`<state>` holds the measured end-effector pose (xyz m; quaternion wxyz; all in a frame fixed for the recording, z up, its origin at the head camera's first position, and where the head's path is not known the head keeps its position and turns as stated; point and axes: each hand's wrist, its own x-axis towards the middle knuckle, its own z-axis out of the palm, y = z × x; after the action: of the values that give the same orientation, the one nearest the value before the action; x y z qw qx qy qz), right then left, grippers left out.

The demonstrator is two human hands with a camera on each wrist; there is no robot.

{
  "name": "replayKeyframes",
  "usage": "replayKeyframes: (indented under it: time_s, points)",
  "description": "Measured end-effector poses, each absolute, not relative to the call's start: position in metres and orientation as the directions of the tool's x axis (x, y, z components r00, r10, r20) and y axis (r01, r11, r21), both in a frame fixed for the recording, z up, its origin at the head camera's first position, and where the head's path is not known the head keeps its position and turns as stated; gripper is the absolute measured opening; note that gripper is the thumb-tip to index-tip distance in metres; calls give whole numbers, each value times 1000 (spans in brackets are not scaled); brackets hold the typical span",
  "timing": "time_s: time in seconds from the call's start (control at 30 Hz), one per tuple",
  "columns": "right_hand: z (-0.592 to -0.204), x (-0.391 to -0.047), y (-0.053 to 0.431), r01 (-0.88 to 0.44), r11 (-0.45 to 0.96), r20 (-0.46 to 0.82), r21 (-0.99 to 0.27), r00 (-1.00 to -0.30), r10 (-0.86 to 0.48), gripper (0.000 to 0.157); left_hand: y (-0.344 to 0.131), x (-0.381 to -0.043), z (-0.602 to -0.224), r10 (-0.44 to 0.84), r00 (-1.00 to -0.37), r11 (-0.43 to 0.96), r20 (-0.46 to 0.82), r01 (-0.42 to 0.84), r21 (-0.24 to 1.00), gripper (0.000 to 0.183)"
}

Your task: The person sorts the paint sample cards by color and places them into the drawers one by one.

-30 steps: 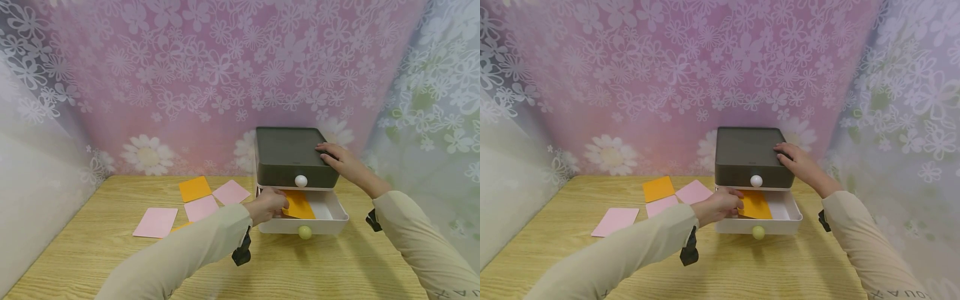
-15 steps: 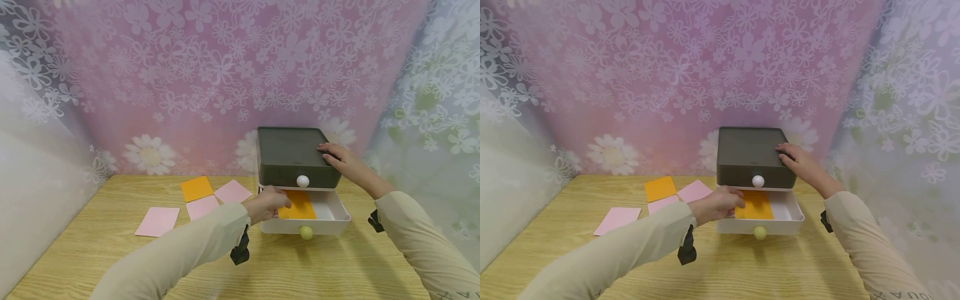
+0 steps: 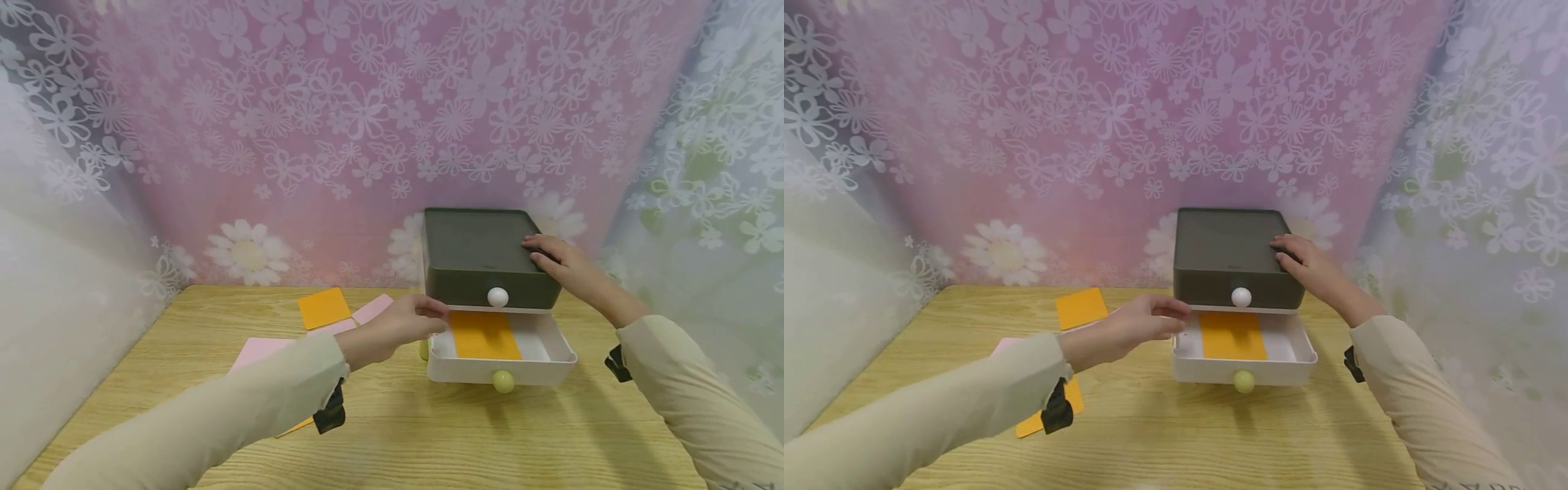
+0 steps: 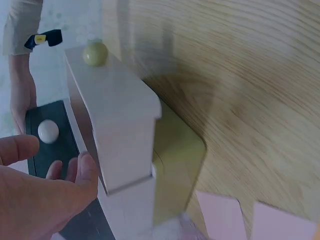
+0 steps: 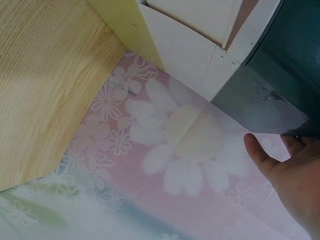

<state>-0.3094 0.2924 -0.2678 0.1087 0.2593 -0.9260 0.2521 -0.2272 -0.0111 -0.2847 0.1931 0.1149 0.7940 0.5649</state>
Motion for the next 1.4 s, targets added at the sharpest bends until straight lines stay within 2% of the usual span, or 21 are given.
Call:
replayKeyframes:
  time_s: [0.13, 0.37, 0.53, 0.83, 1.07, 1.4]
  points:
    - [-267, -306, 293, -518, 740, 318, -429, -854, -412, 43, -41, -226, -291, 387, -915, 417, -113, 64, 907, 26]
    - [-267, -305, 295, -509, 743, 311, -434, -859, -407, 43, -98, -225, -322, 343, -936, 534, -84, 121, 837, 28]
    - [-267, -305, 294, -508, 750, 314, -424, -859, -405, 44, -137, -222, -352, 302, -952, 683, -44, 184, 707, 32]
    - [-267, -305, 292, -507, 744, 313, -434, -860, -403, 45, -178, -214, -390, 257, -966, 849, -33, 209, 485, 56]
    - [-267, -306, 291, -510, 747, 312, -426, -858, -408, 44, -188, -212, -406, 277, -961, 888, -10, 253, 384, 68]
    - [-268, -308, 291, -513, 752, 322, -414, -855, -406, 42, -193, -222, -411, 351, -936, 845, 20, 326, 424, 65]
